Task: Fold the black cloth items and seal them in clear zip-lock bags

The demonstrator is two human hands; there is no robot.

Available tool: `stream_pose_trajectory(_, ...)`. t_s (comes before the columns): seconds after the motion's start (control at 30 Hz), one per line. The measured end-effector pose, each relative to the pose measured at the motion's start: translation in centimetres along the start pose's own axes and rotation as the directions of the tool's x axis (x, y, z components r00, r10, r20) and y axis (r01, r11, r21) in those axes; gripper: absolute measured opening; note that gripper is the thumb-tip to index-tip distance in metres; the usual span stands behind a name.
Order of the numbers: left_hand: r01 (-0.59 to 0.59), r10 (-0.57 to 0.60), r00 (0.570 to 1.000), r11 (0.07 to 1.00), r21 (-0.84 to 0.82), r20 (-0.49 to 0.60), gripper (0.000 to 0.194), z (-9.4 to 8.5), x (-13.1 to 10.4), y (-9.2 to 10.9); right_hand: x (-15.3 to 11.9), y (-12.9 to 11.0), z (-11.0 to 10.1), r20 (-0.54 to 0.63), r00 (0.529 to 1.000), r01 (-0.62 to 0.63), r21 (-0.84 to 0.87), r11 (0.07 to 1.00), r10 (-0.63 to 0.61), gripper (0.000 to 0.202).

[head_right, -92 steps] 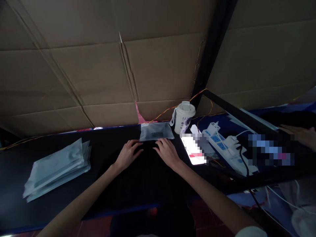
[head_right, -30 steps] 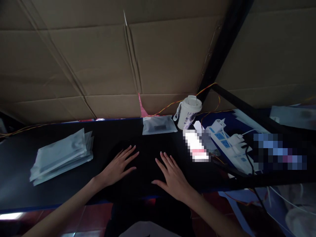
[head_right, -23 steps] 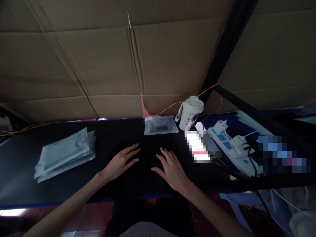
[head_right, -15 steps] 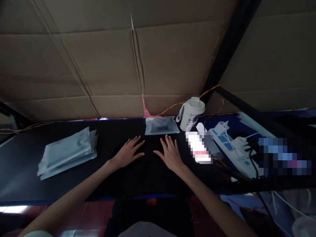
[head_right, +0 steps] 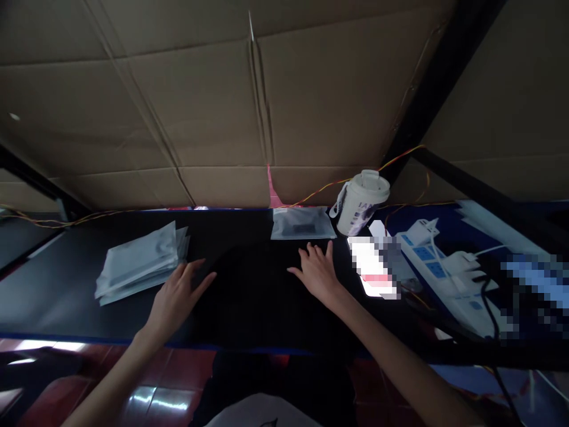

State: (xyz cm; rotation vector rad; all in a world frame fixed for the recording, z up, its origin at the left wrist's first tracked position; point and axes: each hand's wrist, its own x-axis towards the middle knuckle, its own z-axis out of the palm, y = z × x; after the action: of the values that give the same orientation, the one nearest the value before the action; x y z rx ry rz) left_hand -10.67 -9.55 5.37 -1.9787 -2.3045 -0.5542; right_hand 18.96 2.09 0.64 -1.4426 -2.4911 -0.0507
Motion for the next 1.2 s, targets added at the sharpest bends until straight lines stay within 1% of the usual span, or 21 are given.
stream_pose_trajectory(0.03,0.083,-0.084,0.996,0.996,0.024,0.034,0.049,-0.1,-0.9,-0.4,1.1,-0.8,-0.9,0.001,0.999,0.049,0.048,0.998,-0.049,0.05)
stream_pose_trajectory(0.1,0.215,-0.216,0.97,0.976,0.023,0.11,0.051,0.1,-2.2,-1.0,3.6,-3.0,-2.4,-0.002,0.986,0.163,0.173,0.971,-0.165,0.041)
stream_pose_trajectory(0.13,0.262,-0.261,0.955,0.965,0.009,0.142,0.049,0.3,-2.6,-1.1,5.0,-4.3,-3.0,0.016,0.972,0.224,0.24,0.944,-0.235,0.04)
stream_pose_trajectory(0.17,0.299,-0.295,0.941,0.954,-0.003,0.167,0.047,0.5,-2.9,-1.2,6.4,-5.7,-3.3,0.061,0.947,0.282,0.315,0.906,-0.316,0.041)
stream_pose_trajectory(0.2,0.323,-0.314,0.931,0.946,-0.018,0.187,0.044,0.6,-3.0,-1.3,7.8,-7.0,-3.3,0.118,0.917,0.312,0.381,0.87,-0.381,0.044)
stream_pose_trajectory(0.27,0.332,-0.311,0.924,0.941,-0.064,0.223,0.036,0.9,-2.9,-1.5,10.3,-9.2,-2.6,0.169,0.878,0.343,0.429,0.836,-0.447,0.051)
stream_pose_trajectory(0.3,0.326,-0.297,0.926,0.94,-0.1,0.233,0.033,0.9,-2.8,-1.5,11.4,-10.0,-2.0,0.191,0.86,0.351,0.451,0.821,-0.473,0.054)
stream_pose_trajectory(0.33,0.322,-0.283,0.929,0.935,-0.146,0.238,0.03,0.9,-2.8,-1.6,12.3,-10.5,-1.3,0.208,0.844,0.356,0.471,0.807,-0.494,0.053)
stream_pose_trajectory(0.43,0.338,-0.273,0.933,0.886,-0.317,0.233,0.03,0.8,-2.8,-1.7,14.2,-11.0,0.5,0.23,0.811,0.353,0.541,0.763,-0.538,0.033)
stream_pose_trajectory(0.5,0.357,-0.288,0.932,0.838,-0.413,0.222,0.035,0.8,-3.0,-1.6,14.7,-10.7,1.1,0.221,0.803,0.336,0.598,0.728,-0.553,0.022)
stream_pose_trajectory(0.57,0.382,-0.322,0.924,0.789,-0.481,0.205,0.04,1.0,-3.0,-1.4,14.8,-10.4,1.1,0.194,0.808,0.313,0.658,0.685,-0.556,0.017)
stream_pose_trajectory(0.63,0.43,-0.372,0.902,0.741,-0.516,0.218,0.051,1.3,-2.8,-1.2,14.5,-10.2,0.7,0.154,0.823,0.291,0.712,0.639,-0.547,0.015)
stream_pose_trajectory(0.7,0.49,-0.408,0.872,0.716,-0.497,0.27,0.062,1.7,-2.3,-1.0,14.2,-10.2,-0.1,0.111,0.838,0.277,0.756,0.593,-0.534,0.013)
stream_pose_trajectory(0.73,0.507,-0.414,0.862,0.724,-0.467,0.294,0.064,1.9,-2.0,-0.9,14.1,-10.3,-0.5,0.092,0.844,0.273,0.774,0.572,-0.528,0.013)
stream_pose_trajectory(0.77,0.507,-0.411,0.86,0.748,-0.427,0.303,0.061,2.1,-1.6,-0.9,14.0,-10.4,-0.9,0.076,0.848,0.271,0.788,0.553,-0.524,0.012)
stream_pose_trajectory(0.87,0.429,-0.358,0.895,0.856,-0.29,0.267,0.042,2.1,-0.7,-0.9,13.9,-10.5,-1.8,0.048,0.851,0.271,0.812,0.517,-0.523,0.011)
stream_pose_trajectory(0.93,0.376,-0.314,0.906,0.904,-0.201,0.284,0.032,1.8,-0.5,-0.9,14.0,-10.3,-2.1,0.048,0.848,0.271,0.816,0.51,-0.528,0.008)
stream_pose_trajectory(1.0,0.348,-0.285,0.895,0.927,-0.138,0.344,0.029,1.2,-0.4,-0.8,14.0,-10.1,-2.2,0.056,0.843,0.272,0.815,0.513,-0.535,0.008)
stream_pose_trajectory(1.07,0.331,-0.278,0.882,0.94,-0.081,0.38,0.031,0.6,-0.3,-0.6,14.1,-9.8,-2.3,0.07,0.837,0.271,0.808,0.524,-0.542,0.011)
stream_pose_trajectory(1.13,0.318,-0.288,0.878,0.948,-0.016,0.382,0.032,0.2,-0.1,-0.3,14.1,-9.7,-2.4,0.092,0.833,0.269,0.795,0.543,-0.546,0.015)
stream_pose_trajectory(1.2,0.289,-0.278,0.889,0.957,0.023,0.363,0.03,0.2,0.3,0.1,14.1,-9.7,-2.6,0.118,0.828,0.264,0.781,0.566,-0.548,0.018)
